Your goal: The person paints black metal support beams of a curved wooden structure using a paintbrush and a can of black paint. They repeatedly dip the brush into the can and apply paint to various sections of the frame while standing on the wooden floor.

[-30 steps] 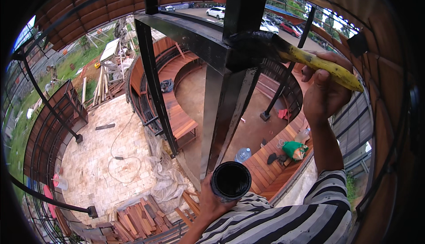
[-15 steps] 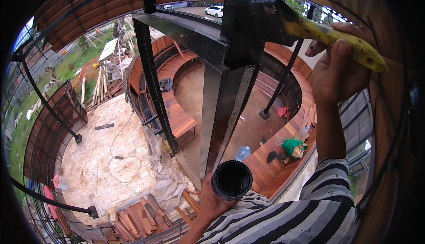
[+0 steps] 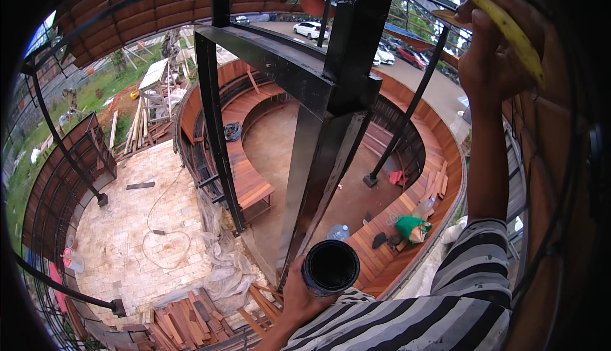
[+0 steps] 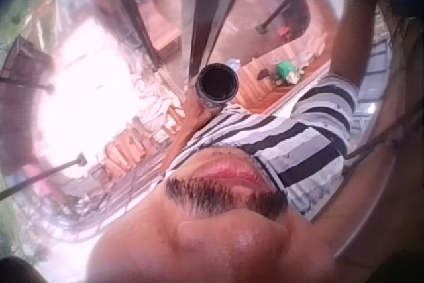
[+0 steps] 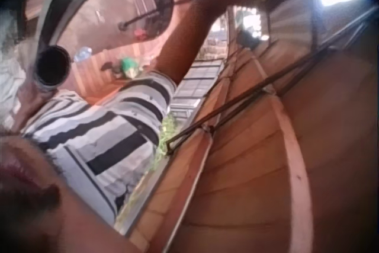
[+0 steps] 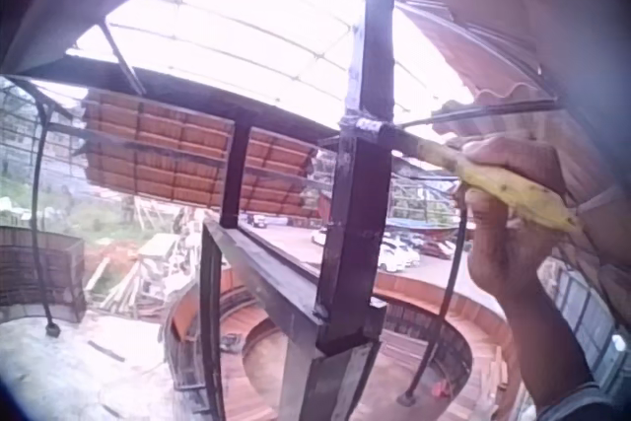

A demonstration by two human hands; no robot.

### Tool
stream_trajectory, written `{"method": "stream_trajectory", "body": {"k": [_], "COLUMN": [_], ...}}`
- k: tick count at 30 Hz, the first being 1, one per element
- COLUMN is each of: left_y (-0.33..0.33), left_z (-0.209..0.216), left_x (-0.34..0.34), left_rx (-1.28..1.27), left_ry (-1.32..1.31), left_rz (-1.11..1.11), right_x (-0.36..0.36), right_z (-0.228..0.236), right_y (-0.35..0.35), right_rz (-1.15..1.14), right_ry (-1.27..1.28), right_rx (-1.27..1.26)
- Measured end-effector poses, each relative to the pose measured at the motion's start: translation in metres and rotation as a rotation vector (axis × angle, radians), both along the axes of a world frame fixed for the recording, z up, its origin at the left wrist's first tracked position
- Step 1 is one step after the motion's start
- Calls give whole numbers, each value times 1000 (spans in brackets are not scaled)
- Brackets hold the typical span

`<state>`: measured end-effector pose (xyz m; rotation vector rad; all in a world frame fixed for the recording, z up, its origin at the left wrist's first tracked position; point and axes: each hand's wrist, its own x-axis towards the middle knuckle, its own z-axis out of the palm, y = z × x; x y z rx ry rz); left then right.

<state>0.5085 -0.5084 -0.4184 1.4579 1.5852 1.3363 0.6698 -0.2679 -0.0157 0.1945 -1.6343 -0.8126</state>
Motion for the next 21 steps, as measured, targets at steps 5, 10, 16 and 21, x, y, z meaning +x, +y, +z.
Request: {"method": "stream_trajectory", "body": {"k": [5, 10, 16, 21], "left_y": [-9, -3, 0, -4], "left_z": [-1, -2, 22, -3], "left_x": [-14, -6, -3, 4], "left_rx": [-34, 47, 5, 80], "left_ry": [1, -30, -130, -120], "left_rz": [-23, -18, -176, -103], "right_x": [-17, -27, -63, -65], "right_z": [-53, 44, 188, 161], "right_y": [-64, -50, -51, -67], "right_rz": [-51, 124, 116, -311], "right_ry": [-255, -146, -22, 47], "right_rx": [-48, -432, -51, 341]}}
